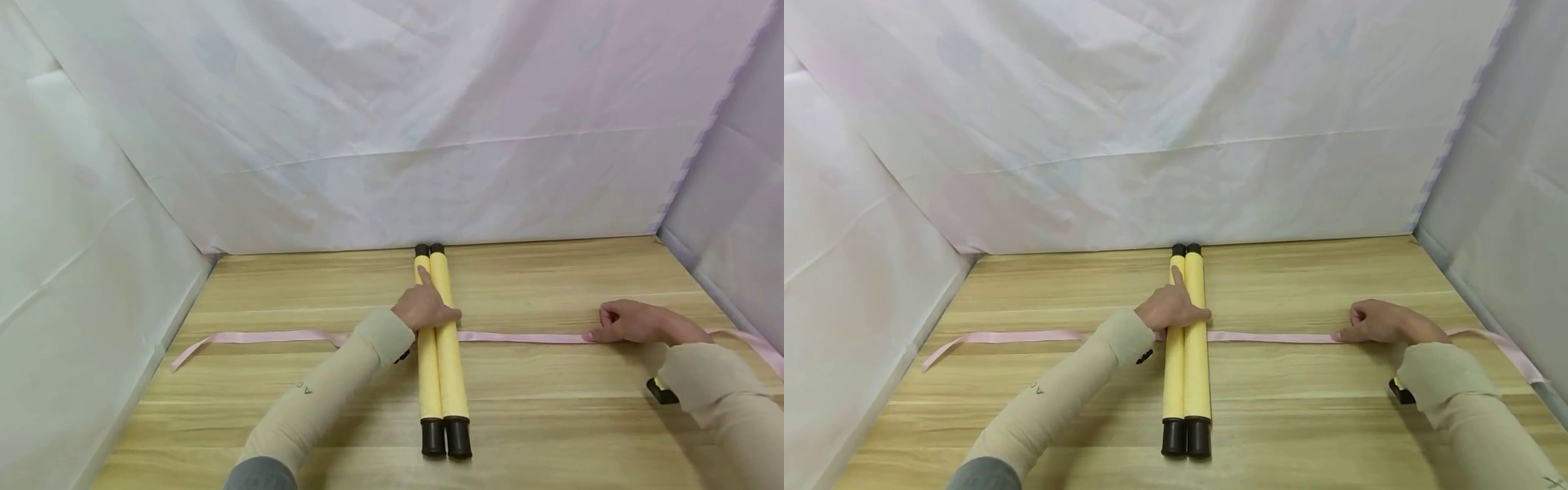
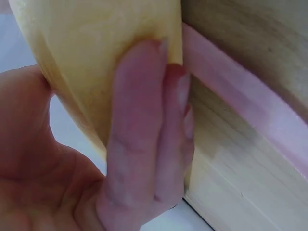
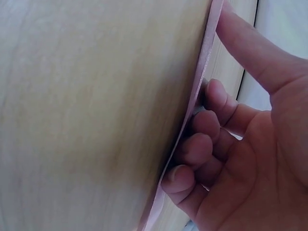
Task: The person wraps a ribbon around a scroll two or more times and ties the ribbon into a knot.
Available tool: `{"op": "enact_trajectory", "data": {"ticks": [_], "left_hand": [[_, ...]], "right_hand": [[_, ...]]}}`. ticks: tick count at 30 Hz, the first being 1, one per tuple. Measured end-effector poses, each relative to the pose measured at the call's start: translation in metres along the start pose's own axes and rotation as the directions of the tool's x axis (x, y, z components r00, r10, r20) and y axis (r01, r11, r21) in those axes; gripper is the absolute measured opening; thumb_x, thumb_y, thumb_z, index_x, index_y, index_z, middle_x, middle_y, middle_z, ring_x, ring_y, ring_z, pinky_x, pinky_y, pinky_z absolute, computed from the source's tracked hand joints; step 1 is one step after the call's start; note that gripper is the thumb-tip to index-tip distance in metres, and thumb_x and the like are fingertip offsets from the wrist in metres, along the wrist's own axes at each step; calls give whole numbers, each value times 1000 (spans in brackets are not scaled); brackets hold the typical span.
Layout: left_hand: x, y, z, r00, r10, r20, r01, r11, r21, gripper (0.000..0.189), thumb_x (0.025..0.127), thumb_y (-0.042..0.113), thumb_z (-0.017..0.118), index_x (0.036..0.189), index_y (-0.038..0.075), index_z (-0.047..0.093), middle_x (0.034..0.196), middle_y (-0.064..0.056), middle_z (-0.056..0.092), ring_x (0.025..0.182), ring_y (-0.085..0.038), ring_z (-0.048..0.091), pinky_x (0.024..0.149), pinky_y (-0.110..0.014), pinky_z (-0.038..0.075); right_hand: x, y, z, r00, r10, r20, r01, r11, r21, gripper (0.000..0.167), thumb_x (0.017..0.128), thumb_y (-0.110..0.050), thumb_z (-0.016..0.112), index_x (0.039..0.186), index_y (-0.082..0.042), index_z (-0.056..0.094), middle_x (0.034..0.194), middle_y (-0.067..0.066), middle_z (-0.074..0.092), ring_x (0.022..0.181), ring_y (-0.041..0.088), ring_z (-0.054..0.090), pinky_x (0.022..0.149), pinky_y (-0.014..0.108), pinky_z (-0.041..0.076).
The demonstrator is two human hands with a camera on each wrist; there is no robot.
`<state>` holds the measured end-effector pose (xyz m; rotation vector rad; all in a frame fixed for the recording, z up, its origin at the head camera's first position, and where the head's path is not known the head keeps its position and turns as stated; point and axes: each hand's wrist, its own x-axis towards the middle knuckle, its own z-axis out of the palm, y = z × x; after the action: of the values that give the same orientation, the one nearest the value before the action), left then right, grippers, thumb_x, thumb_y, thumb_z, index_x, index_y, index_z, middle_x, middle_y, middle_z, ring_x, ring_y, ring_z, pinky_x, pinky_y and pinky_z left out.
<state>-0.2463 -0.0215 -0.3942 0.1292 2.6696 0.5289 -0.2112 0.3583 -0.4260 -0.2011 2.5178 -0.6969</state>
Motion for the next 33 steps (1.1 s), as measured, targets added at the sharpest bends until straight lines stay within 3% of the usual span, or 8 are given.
{"op": "enact_trajectory", "data": {"ticks": [15,26,29,33], "left_hand": [[8,9,15,992,-12,-125,28,992,126,121,80,60,70,156,-3,0,61,-4,57,55,-18,54,52,-28,42],[9,16,21,989,-54,-139,77,983,169,120,81,69,63,158,2,0,57,-2,52,49,-14,47,49,-26,37],[8,13,20,990,-42,-134,65,984,168,117,83,73,56,158,2,0,54,-2,50,46,-14,44,48,-27,35],[6,2,18,992,12,-122,2,994,111,114,87,78,46,157,0,1,50,-2,47,41,-15,42,46,-28,31]], "right_hand": [[-4,4,-1,1000,-26,-4,26,1000,-7,37,90,-39,71,78,-11,50,72,-3,46,64,10,42,58,24,32],[-12,10,-4,999,-42,-14,42,999,6,36,91,-36,71,76,-10,51,70,-4,45,62,8,41,57,24,32],[-11,9,-7,999,-41,-11,41,999,1,35,90,-34,71,76,-10,52,69,-4,45,61,7,42,57,23,33],[-10,6,-8,999,-49,-3,49,999,-15,33,91,-31,71,74,-10,52,67,-5,46,60,6,42,57,23,33]]}}
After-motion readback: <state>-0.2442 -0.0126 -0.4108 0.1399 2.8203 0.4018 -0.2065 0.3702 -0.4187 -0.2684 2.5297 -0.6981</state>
